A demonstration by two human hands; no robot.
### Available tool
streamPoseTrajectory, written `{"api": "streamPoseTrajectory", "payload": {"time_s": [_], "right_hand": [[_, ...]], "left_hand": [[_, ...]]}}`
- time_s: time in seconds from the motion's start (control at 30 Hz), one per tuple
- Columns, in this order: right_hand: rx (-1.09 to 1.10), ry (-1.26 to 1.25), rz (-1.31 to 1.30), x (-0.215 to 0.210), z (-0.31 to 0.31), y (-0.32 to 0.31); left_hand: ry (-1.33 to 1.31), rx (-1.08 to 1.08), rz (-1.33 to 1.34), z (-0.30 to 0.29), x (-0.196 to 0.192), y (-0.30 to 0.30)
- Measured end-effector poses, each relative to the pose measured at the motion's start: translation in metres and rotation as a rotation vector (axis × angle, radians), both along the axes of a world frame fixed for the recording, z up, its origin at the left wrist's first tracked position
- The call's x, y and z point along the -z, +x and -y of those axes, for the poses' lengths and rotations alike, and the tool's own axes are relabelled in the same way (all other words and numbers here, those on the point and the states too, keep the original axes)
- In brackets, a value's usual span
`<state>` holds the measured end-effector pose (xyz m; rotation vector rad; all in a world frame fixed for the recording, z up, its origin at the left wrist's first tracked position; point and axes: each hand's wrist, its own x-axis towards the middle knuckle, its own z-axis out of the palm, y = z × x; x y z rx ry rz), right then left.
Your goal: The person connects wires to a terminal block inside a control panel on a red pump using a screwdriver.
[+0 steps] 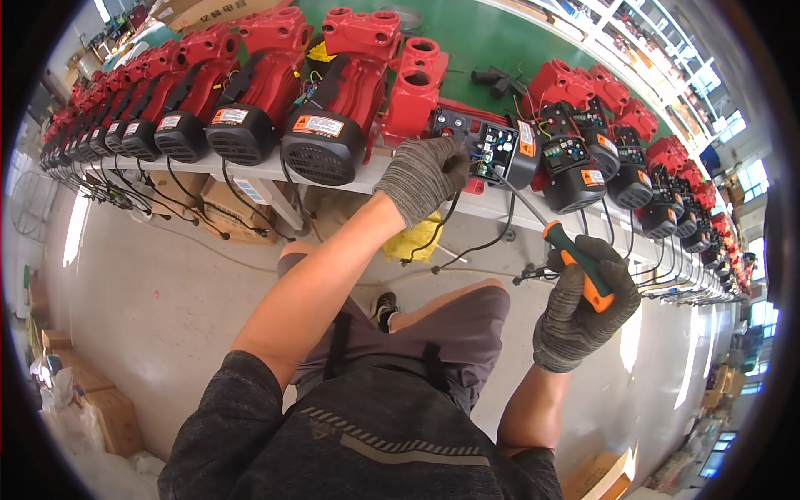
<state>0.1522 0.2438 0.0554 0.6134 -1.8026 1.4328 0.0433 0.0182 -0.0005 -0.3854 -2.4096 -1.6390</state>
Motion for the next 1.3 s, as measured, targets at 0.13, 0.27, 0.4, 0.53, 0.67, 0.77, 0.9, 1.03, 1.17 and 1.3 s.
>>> {"api": "streamPoseTrajectory", "payload": {"time_s": [0.13,0.27,0.4,0.53,0.67,0.77,0.9,1.03,1.17,1.3], "right_hand": [[0.036,0.026,-0.009,0.002,0.001,0.001],[0.034,0.054,-0.023,0.003,-0.001,0.001],[0.039,0.049,-0.001,0.004,-0.001,0.003],[0.044,0.079,-0.005,0.002,-0.003,0.006],[0.041,0.097,-0.005,0.004,-0.003,0.005],[0.008,0.060,-0.013,0.006,-0.001,0.007],[0.095,0.482,-0.113,-0.019,0.002,0.013],[0.058,0.730,-0.261,-0.053,0.015,0.005],[0.223,1.121,-0.038,-0.085,0.012,0.014],[0.104,1.155,-0.154,-0.096,0.019,0.006]], "left_hand": [[0.023,0.003,-0.023,-0.001,0.002,-0.002],[0.035,-0.009,0.013,-0.002,-0.002,0.001],[0.033,0.001,0.030,-0.001,-0.002,0.000],[0.061,0.024,0.045,0.000,-0.002,0.000],[0.068,0.032,0.039,0.000,0.000,0.000],[0.074,0.039,0.011,0.000,0.001,-0.001],[0.023,0.007,0.061,-0.003,-0.008,0.002],[-0.242,-0.075,-0.134,-0.003,-0.013,0.001],[-0.314,-0.098,-0.091,-0.004,-0.021,0.002],[-0.363,-0.106,-0.090,-0.005,-0.022,-0.003]]}}
